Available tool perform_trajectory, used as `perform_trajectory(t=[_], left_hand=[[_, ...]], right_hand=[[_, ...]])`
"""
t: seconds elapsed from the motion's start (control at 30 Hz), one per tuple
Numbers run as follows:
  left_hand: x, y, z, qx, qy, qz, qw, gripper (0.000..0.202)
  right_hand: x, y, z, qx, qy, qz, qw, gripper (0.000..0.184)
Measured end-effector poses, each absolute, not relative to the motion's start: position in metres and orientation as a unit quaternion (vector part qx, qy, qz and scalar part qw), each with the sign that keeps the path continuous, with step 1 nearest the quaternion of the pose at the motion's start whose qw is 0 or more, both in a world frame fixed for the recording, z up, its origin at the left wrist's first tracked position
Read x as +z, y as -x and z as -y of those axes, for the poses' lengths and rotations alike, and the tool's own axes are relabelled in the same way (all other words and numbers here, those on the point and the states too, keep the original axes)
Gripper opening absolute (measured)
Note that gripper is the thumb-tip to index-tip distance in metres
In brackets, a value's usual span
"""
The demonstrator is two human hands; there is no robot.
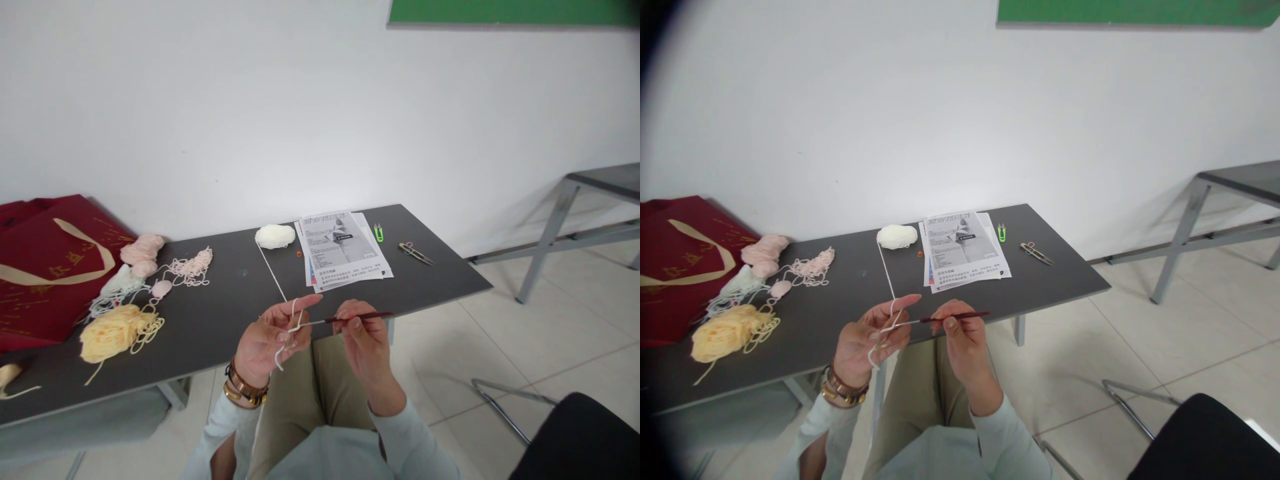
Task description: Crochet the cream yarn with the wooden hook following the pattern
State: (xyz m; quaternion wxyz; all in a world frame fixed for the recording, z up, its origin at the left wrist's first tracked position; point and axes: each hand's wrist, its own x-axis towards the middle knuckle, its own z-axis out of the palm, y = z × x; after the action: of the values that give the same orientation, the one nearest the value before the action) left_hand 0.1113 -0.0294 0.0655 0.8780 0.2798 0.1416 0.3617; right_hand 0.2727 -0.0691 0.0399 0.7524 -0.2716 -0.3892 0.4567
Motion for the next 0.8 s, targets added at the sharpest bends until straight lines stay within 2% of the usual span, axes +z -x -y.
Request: perform_trajectory(t=[0.27, 0.4, 0.57, 0.7, 0.8], left_hand=[[0.066, -0.11, 0.03, 0.382, -0.288, -0.176, 0.86, 0.058], [0.066, -0.113, 0.029, 0.434, -0.358, -0.276, 0.779, 0.045], [0.06, -0.12, 0.03, 0.452, -0.426, -0.369, 0.692, 0.044], [0.056, -0.125, 0.034, 0.437, -0.418, -0.356, 0.712, 0.044], [0.057, -0.125, 0.035, 0.427, -0.391, -0.327, 0.747, 0.051]], right_hand=[[0.04, -0.272, 0.068, 0.524, 0.276, 0.29, 0.752, 0.016], [0.041, -0.271, 0.068, 0.608, 0.276, 0.198, 0.717, 0.016], [0.043, -0.264, 0.068, 0.665, 0.27, 0.172, 0.674, 0.016], [0.043, -0.261, 0.065, 0.635, 0.286, 0.182, 0.694, 0.018], [0.042, -0.262, 0.063, 0.624, 0.297, 0.19, 0.697, 0.019]])
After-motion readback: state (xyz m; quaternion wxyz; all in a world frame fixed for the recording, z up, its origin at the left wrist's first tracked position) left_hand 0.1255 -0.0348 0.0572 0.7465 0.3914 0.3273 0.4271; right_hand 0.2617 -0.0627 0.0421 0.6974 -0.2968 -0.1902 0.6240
